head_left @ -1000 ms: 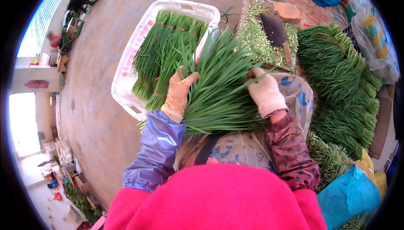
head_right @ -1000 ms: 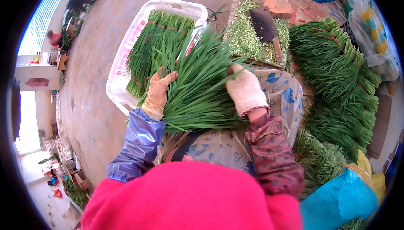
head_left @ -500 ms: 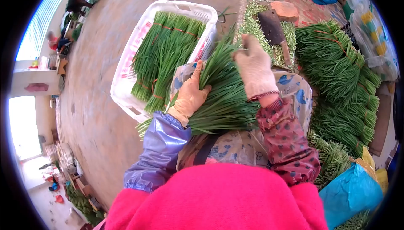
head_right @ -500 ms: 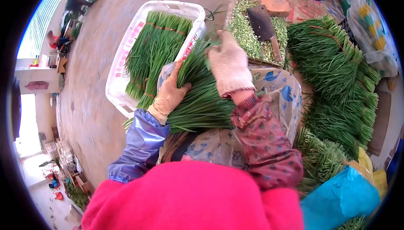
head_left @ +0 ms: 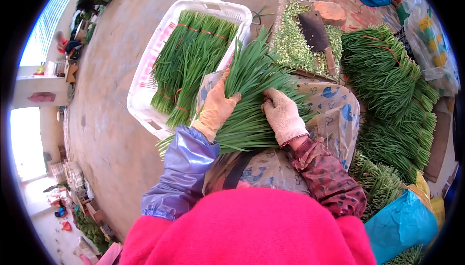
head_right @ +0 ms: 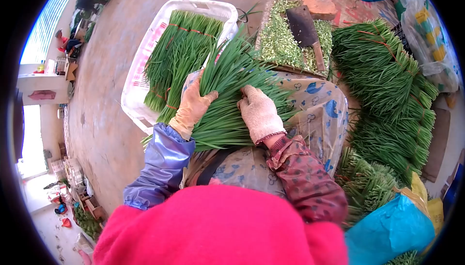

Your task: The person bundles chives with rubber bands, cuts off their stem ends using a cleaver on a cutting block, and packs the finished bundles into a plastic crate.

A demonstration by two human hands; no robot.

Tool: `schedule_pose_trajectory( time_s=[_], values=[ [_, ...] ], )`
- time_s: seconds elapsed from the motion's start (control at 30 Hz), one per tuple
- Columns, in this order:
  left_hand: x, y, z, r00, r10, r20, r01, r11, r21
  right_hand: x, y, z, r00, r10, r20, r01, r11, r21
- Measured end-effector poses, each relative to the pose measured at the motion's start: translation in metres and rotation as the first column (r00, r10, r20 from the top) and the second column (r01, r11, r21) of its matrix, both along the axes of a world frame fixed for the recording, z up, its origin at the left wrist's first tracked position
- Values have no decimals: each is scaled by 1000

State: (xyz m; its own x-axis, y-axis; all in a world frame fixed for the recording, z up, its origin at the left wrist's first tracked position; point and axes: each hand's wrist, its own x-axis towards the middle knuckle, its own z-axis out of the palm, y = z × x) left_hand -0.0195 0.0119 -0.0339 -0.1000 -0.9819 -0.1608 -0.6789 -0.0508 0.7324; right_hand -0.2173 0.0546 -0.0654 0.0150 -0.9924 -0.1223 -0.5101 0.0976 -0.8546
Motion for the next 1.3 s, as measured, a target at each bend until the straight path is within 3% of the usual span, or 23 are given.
schedule_pose_trajectory(
  time_s=[0.2, 0.27, 0.5, 0.73, 0.8, 1.0, 1.13, 1.23, 1.3],
  values=[
    [-1, -1, -1, 997, 15, -80, -20, 998, -66, -1, -1, 5, 998, 19, -60, -22, 998, -54],
    [0, -1, -1, 996, 19, -91, -27, 996, -83, 0, -1, 16, 997, -31, 74, 19, 987, 159],
    [2, -2, -6, 989, 43, -139, -53, 996, -68, 1, 1, 9, 1000, -21, 6, 21, 995, 100],
    [3, -2, -6, 995, 23, -98, -33, 995, -96, -1, -7, 9, 999, 31, -34, -24, 979, 201],
    [4, -3, -9, 984, 58, -171, -56, 998, 17, -2, -8, 13, 998, 50, -37, -40, 970, 242],
    [1, -4, 3, 998, -25, -51, 26, 1000, 17, 0, -9, 14, 999, 37, -27, -29, 971, 237],
    [2, -4, -4, 996, -4, -85, 9, 998, 68, 0, -10, 15, 989, 115, -90, -97, 978, 184],
    [3, -3, -12, 993, 13, -119, -15, 1000, -11, 0, -12, 28, 978, 156, -142, -126, 972, 199],
    [1, 0, -7, 999, -43, -9, 41, 987, -153, 1, -14, 29, 969, 176, -172, -137, 967, 214]
  ],
)
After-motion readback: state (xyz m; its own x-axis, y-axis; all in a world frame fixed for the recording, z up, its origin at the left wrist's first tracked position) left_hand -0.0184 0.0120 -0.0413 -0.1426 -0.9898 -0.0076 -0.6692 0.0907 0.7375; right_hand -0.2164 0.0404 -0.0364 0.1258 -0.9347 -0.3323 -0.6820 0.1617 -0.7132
